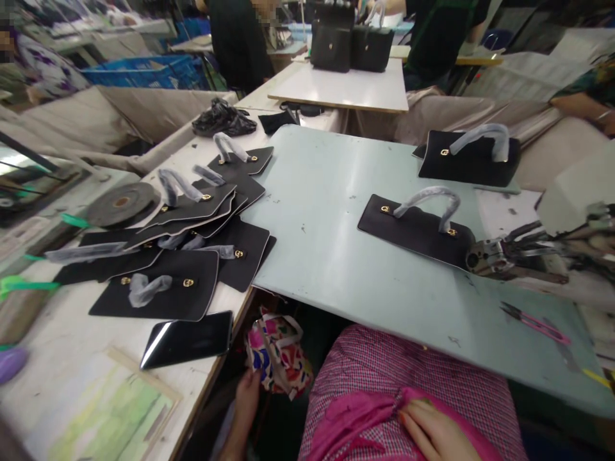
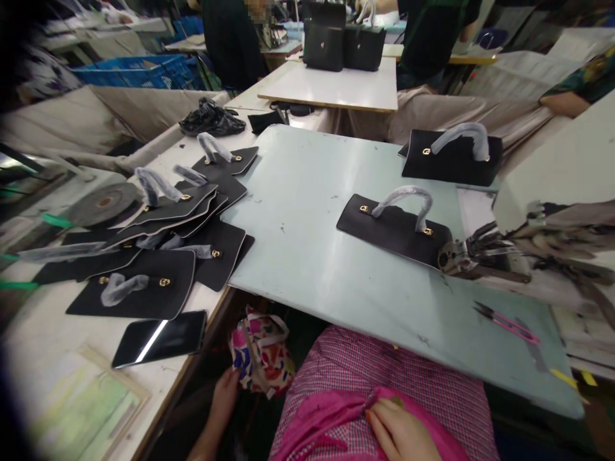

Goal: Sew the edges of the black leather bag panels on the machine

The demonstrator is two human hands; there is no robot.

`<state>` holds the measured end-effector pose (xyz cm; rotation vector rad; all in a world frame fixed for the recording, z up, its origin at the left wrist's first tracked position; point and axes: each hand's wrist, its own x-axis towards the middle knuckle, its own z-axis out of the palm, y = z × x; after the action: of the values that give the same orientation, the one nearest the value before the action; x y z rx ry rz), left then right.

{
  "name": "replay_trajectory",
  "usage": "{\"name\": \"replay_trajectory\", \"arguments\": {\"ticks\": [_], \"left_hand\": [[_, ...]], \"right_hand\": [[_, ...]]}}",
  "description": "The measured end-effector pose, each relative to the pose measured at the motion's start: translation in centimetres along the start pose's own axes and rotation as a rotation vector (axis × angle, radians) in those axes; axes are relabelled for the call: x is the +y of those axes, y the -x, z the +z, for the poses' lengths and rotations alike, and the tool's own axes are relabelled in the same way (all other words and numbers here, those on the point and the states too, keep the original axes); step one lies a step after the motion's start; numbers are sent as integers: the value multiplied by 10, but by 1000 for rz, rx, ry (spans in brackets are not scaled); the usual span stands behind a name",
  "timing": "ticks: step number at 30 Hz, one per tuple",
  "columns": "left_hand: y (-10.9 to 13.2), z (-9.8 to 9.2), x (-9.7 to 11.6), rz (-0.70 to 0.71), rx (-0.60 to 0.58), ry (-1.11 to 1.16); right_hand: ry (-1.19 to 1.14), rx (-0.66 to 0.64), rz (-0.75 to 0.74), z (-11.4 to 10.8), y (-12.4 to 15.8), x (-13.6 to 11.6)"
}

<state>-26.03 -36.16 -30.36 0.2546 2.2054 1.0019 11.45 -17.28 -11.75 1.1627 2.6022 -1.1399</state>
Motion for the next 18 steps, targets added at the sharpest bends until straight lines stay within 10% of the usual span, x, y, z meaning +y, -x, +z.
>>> {"name": "replay_trajectory", "arguments": {"ticks": [9, 18], "left_hand": [[55, -41, 78, 295, -501, -233], [119, -66, 163, 699, -722, -723]], "right_hand": [[3, -121, -141, 11, -88, -62], [-65, -90, 113, 27, -142, -85]]}}
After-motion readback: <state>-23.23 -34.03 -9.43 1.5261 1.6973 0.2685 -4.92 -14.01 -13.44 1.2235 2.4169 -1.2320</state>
